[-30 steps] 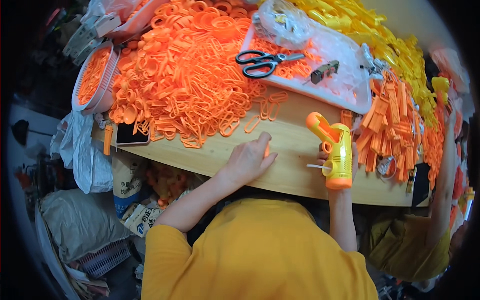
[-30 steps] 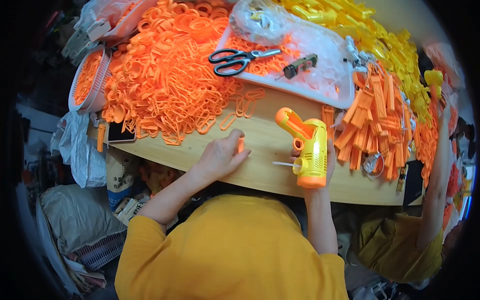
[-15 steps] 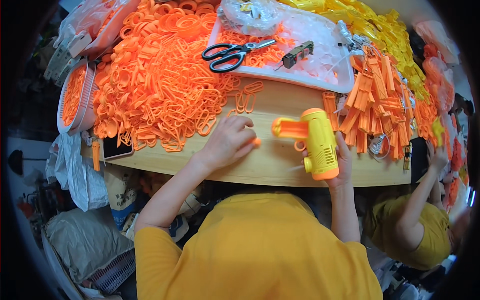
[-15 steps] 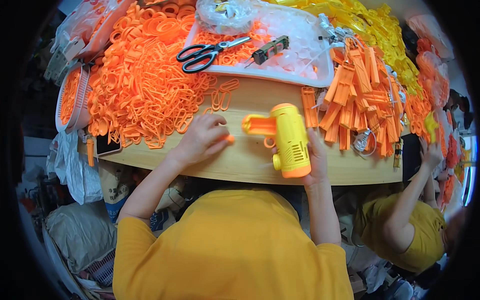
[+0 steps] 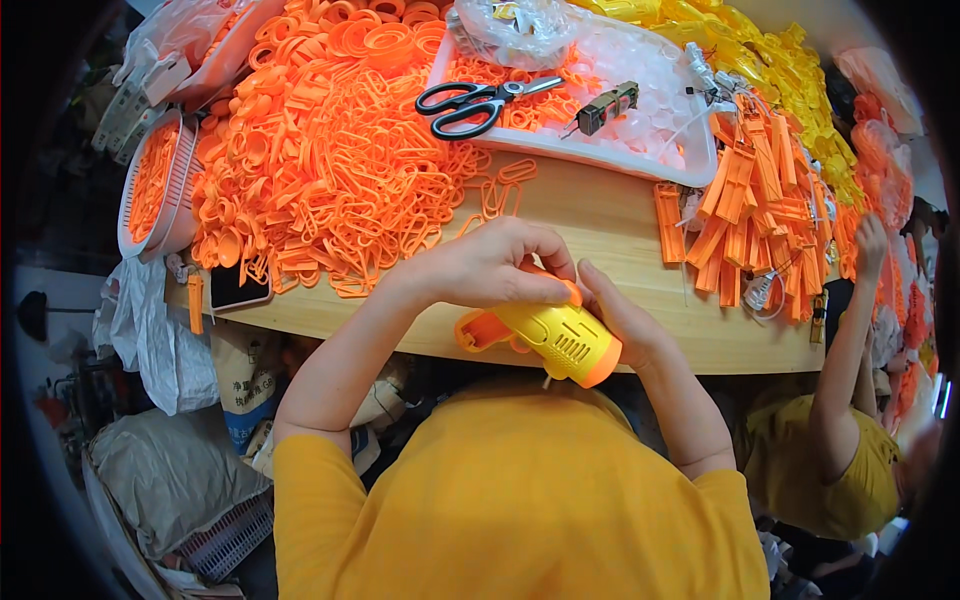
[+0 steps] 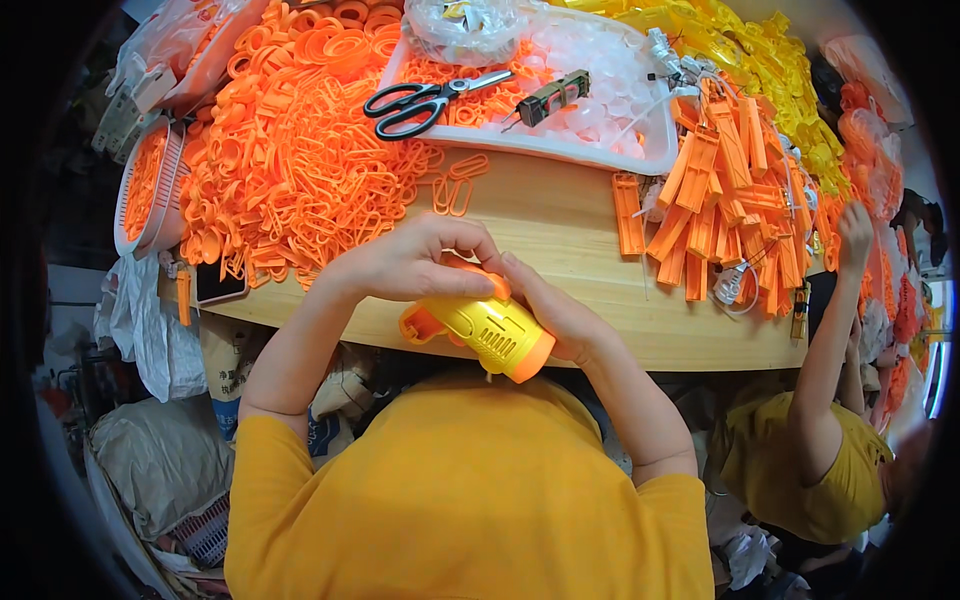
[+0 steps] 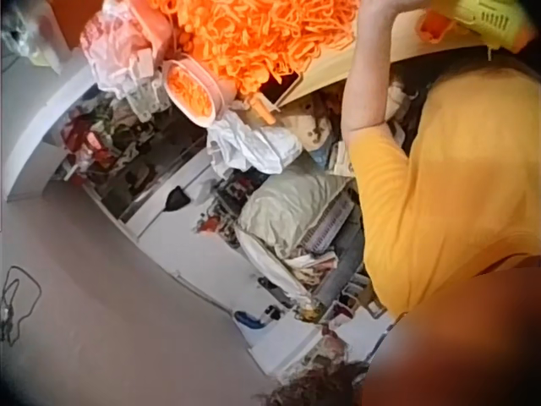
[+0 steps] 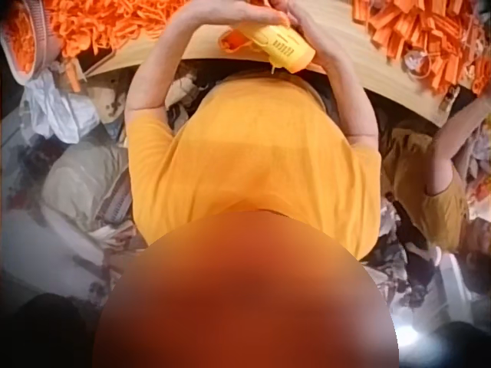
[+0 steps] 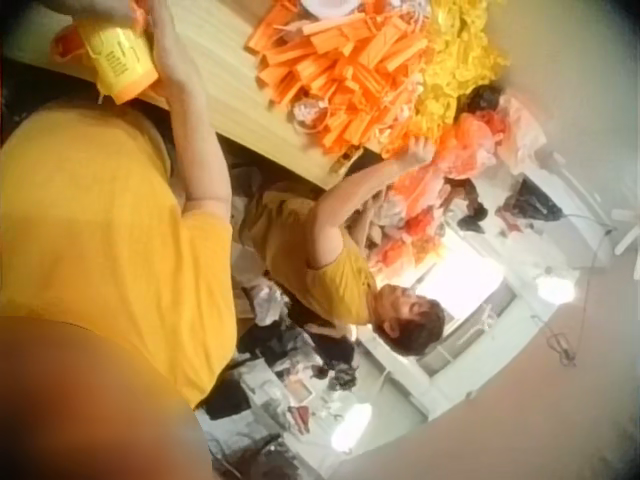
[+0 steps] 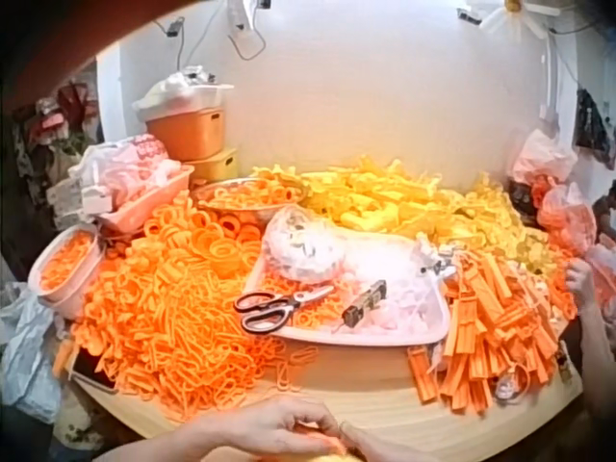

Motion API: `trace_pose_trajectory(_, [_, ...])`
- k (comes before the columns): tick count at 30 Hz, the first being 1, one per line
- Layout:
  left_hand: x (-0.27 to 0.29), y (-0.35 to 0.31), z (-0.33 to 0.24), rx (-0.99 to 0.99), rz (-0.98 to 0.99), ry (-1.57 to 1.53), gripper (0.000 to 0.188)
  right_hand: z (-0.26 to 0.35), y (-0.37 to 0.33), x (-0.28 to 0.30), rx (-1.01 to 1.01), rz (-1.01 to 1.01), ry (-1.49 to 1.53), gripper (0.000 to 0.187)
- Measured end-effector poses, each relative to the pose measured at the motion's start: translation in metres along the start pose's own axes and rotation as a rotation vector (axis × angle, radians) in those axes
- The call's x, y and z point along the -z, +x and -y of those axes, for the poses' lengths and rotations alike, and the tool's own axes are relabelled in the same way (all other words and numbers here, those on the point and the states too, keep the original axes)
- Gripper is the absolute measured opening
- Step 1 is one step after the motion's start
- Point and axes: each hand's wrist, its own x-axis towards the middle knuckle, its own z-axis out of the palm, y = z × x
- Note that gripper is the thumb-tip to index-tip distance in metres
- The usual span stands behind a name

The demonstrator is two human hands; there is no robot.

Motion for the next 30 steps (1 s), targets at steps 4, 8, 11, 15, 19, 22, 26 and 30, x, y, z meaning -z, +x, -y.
trace_pose_trajectory(4, [-0.003, -0.004, 0.011, -0.039, -0.014, -0.04, 0.021, -0.003, 0.003, -0.005, 0.04, -0.04, 0.027, 0.061])
trace_pose_trajectory(8, [-0.009, -0.002, 0.014, 0.016, -0.021, -0.069, 0.02, -0.015, 0.007, 0.014, -0.019, -0.034, -0.009, 0.06])
trace_pose_trajectory(11, [-0.019, -0.007, 0.018, -0.01, -0.092, -0.1, 0.021, -0.015, 0.005, 0.008, 0.026, 0.026, 0.016, 0.061])
trace_pose_trajectory(15, [-0.038, -0.012, 0.028, -0.102, -0.265, -0.259, 0.021, -0.015, 0.0, 0.01, 0.06, 0.019, 0.06, 0.07])
trace_pose_trajectory(19, [-0.056, -0.014, 0.036, 0.025, -0.459, -0.446, 0.016, -0.021, 0.002, 0.012, 0.116, 0.015, 0.057, 0.072])
trace_pose_trajectory(22, [-0.066, -0.017, 0.043, -0.048, -0.582, -0.31, 0.016, -0.02, 0.002, 0.001, 0.183, -0.005, -0.012, 0.076])
trace_pose_trajectory(26, [-0.065, -0.021, 0.035, -0.104, -0.621, -0.285, 0.016, -0.023, 0.004, -0.003, 0.256, -0.044, -0.075, 0.074])
trace_pose_trajectory(30, [-0.058, -0.033, 0.036, -0.089, -0.822, -0.26, 0.011, -0.025, 0.004, 0.007, 0.188, -0.069, 0.048, 0.076])
